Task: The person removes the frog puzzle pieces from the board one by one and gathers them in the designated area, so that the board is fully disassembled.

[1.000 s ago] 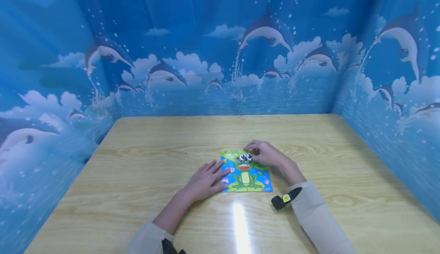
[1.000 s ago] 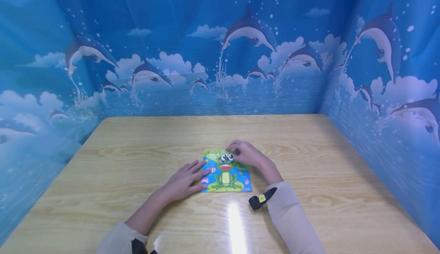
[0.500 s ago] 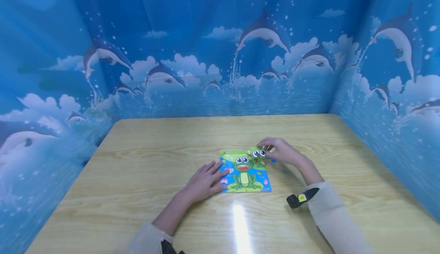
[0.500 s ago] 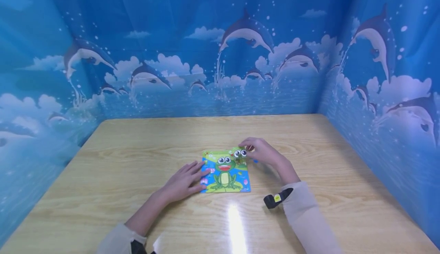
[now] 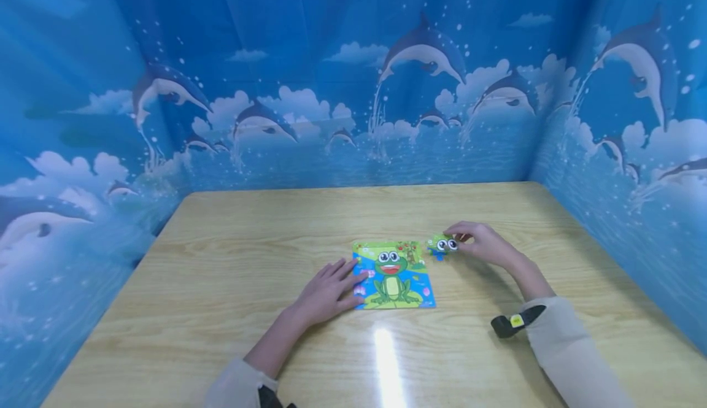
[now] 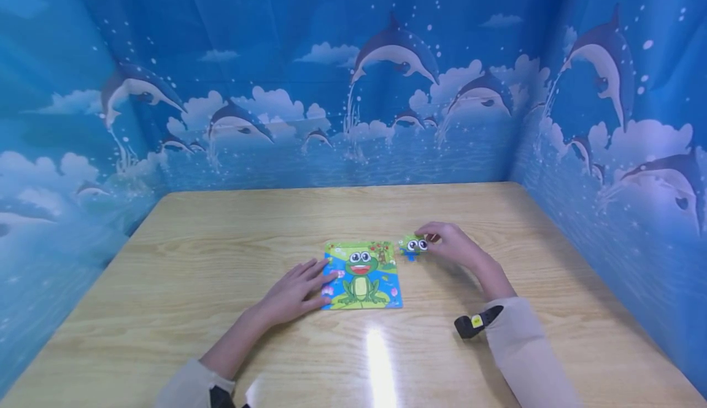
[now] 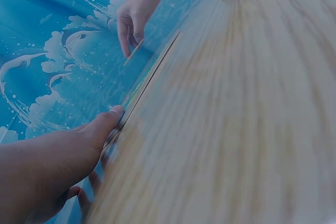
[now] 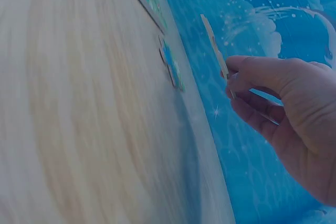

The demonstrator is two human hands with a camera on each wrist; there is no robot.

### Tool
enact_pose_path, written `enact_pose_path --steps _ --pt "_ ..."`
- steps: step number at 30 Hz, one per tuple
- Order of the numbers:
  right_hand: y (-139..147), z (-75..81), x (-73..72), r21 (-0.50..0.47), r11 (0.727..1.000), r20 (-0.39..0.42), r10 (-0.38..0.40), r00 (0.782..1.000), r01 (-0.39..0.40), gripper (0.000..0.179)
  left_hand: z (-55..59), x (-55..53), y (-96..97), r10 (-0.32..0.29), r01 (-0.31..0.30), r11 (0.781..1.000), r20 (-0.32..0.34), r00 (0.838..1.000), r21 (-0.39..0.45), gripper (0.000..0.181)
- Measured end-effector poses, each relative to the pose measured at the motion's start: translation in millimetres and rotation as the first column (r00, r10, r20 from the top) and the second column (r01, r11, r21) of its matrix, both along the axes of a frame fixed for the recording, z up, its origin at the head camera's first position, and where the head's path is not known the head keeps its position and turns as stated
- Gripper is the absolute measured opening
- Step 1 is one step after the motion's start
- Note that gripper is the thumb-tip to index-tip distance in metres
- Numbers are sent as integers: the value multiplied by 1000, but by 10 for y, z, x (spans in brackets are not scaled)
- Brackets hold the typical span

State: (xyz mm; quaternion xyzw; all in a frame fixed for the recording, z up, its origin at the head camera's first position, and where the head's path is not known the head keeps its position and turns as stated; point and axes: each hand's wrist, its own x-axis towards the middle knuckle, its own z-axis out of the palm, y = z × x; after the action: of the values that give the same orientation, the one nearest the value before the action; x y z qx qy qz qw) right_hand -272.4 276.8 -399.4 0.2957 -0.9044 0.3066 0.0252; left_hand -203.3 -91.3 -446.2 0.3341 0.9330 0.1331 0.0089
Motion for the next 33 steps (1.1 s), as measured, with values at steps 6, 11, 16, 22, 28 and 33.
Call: enact_pose_path --steps 6,11,16,22,28,33 --pt "175 -32 11 6 1000 -12 -16 1000 17 31 6 2 -4 1 -1 1000 0 1000 11 57" --pt "256 -48 24 7 1000 -29 -14 999 14 31 15 7 -10 0 0 1000 1 1000 20 57" --pt "315 -69 19 7 1000 -28 -17 999 17 32 19 12 -6 1 -1 1000 -3 1000 15 57" --pt "376 -134 -7 19 999 -24 -41 999 42 32 24 19 -1 -1 1 1000 0 1000 15 57" --pt "405 -177 -47 58 996 -10 -74 997 74 32 24 24 -3 -1 1 1000 4 1000 16 57" --pt "432 -216 -80 75 995 -18 -72 997 73 32 29 23 1 -7 7 1000 6 1000 15 57"
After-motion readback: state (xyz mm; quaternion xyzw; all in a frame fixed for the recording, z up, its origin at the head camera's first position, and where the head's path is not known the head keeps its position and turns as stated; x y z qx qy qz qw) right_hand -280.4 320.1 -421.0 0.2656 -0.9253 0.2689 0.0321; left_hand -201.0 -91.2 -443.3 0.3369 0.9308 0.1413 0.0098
